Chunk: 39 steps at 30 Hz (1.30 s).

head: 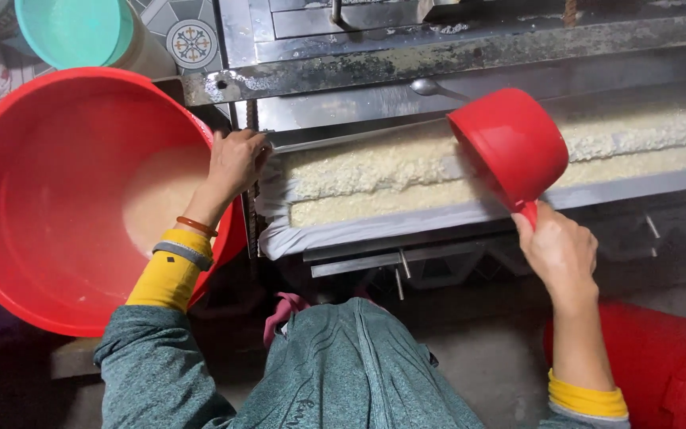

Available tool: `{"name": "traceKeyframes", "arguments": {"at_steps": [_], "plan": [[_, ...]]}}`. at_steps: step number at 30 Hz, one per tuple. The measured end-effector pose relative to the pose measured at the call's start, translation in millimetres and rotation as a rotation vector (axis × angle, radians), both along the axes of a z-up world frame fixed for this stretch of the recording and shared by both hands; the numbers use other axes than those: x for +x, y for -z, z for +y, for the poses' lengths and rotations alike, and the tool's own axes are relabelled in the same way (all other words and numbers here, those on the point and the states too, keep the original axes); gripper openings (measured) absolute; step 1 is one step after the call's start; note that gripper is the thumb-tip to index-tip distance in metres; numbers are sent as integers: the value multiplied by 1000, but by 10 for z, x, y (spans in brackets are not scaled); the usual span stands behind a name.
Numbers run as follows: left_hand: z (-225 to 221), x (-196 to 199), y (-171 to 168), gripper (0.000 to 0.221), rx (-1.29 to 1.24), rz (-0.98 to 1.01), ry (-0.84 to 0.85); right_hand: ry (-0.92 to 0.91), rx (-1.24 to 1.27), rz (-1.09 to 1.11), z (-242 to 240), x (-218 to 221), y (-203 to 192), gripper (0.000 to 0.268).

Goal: Scooping a grainy food mixture from a large bucket and pouring it into a long metal tray of a processing machine.

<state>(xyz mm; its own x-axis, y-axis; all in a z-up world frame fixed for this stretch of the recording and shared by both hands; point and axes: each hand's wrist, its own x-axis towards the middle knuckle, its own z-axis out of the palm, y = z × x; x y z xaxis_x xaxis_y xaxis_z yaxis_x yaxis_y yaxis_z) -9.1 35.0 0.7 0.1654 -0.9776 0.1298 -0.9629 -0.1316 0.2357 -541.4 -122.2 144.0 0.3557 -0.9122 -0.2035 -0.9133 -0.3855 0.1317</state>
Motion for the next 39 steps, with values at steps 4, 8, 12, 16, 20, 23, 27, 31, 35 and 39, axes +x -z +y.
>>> {"name": "traceKeyframes", "arguments": {"at_steps": [4,8,12,16,20,23,27,31,35,39], "plan": [[40,87,47,6,71,-5,-13,-23,80,79,19,184,-44,46],[103,257,431,20,107,-62,-76,22,280,105,183,709,-262,55],[105,443,776,16,97,-11,-79,-23,320,101,476,1279,-482,53],[125,526,763,25,92,127,-54,-111,361,64,821,1833,-678,50],[94,465,377,38,221,280,-62,-514,58,-48,879,1798,-215,23],[81,653,736,46,271,318,-42,-354,169,-355,1075,1938,-48,30],[77,582,538,36,268,411,-66,-343,187,-278,1121,1875,82,35],[99,632,608,31,250,367,-72,-401,109,-251,1027,1865,276,35],[112,596,563,30,203,421,-45,-384,163,-227,1086,1992,212,35],[267,420,84,40,147,515,-116,-387,446,-337,1285,2152,-572,41]]}}
